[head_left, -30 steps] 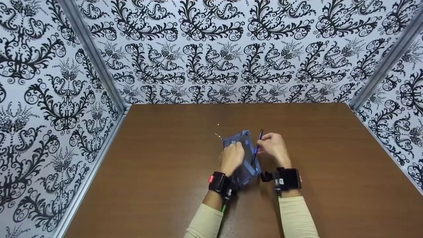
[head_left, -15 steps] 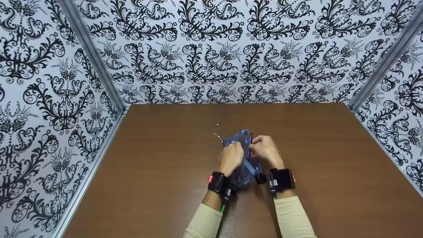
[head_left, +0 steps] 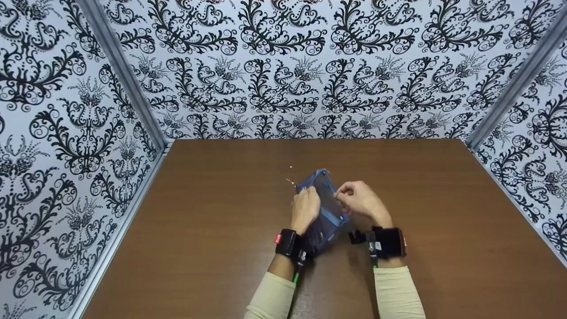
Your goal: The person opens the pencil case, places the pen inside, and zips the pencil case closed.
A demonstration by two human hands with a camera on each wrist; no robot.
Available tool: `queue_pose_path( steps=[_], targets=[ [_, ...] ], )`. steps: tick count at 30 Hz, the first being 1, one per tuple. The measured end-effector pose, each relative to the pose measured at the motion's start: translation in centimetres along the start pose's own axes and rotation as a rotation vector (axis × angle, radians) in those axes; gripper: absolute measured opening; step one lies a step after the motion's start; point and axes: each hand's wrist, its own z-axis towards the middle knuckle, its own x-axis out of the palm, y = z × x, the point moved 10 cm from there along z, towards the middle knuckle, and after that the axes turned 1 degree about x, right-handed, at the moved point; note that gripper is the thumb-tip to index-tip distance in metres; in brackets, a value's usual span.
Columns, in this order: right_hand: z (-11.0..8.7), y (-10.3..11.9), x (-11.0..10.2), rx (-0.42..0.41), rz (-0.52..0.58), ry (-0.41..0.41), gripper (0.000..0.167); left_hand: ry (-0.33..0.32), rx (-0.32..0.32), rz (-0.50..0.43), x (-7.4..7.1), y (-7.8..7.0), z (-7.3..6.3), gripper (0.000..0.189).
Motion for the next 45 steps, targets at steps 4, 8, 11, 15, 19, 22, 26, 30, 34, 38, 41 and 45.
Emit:
queue_pose_path(
  steps=[4,8,11,15,19,22,26,30,34,38,41,45],
  targets=[
    [-0.8,1.1,0.2,-0.094,-0.122,0.073,0.018,-0.025,0.021,0.002,-0.5,0.1,0.2,0.031],
    [-1.5,1.7,0.9,-0.112,-0.17,0.147,0.022,-0.053,0.021,-0.001,-1.0,0.3,0.3,0.029],
    [-1.9,2.0,1.4,-0.105,-0.181,0.194,0.025,-0.068,0.009,-0.005,-1.2,0.7,0.4,0.029],
    [-2.1,1.8,1.8,-0.078,-0.187,0.228,0.026,-0.074,-0.031,-0.053,-1.3,1.3,0.6,0.032],
    [-2.2,1.5,2.0,-0.069,-0.171,0.252,0.025,-0.078,-0.042,-0.09,-1.4,1.5,0.7,0.034],
    [-2.1,1.7,2.1,-0.086,-0.15,0.263,0.02,-0.092,-0.035,-0.09,-1.7,1.5,0.7,0.034],
    [-2.1,2.2,1.9,-0.124,-0.186,0.224,0.011,-0.101,-0.074,-0.131,-1.7,1.9,0.7,0.036],
    [-2.1,2.9,1.1,-0.184,-0.274,0.137,0.004,-0.082,-0.106,-0.164,-1.3,2.2,0.8,0.038],
    [-2.2,3.4,0.3,-0.232,-0.337,0.049,0.005,-0.056,-0.16,-0.242,-0.8,2.8,0.8,0.045],
    [-2.2,3.5,-0.3,-0.233,-0.364,-0.007,0.004,-0.03,-0.216,-0.326,-0.5,3.4,0.7,0.053],
    [-2.3,3.2,-0.6,-0.216,-0.366,-0.026,0.004,-0.017,-0.214,-0.338,-0.6,3.4,0.7,0.055],
    [-2.3,2.9,-1.0,-0.193,-0.361,-0.042,0.008,-0.02,-0.217,-0.351,-1.1,3.5,0.7,0.055]
  ],
)
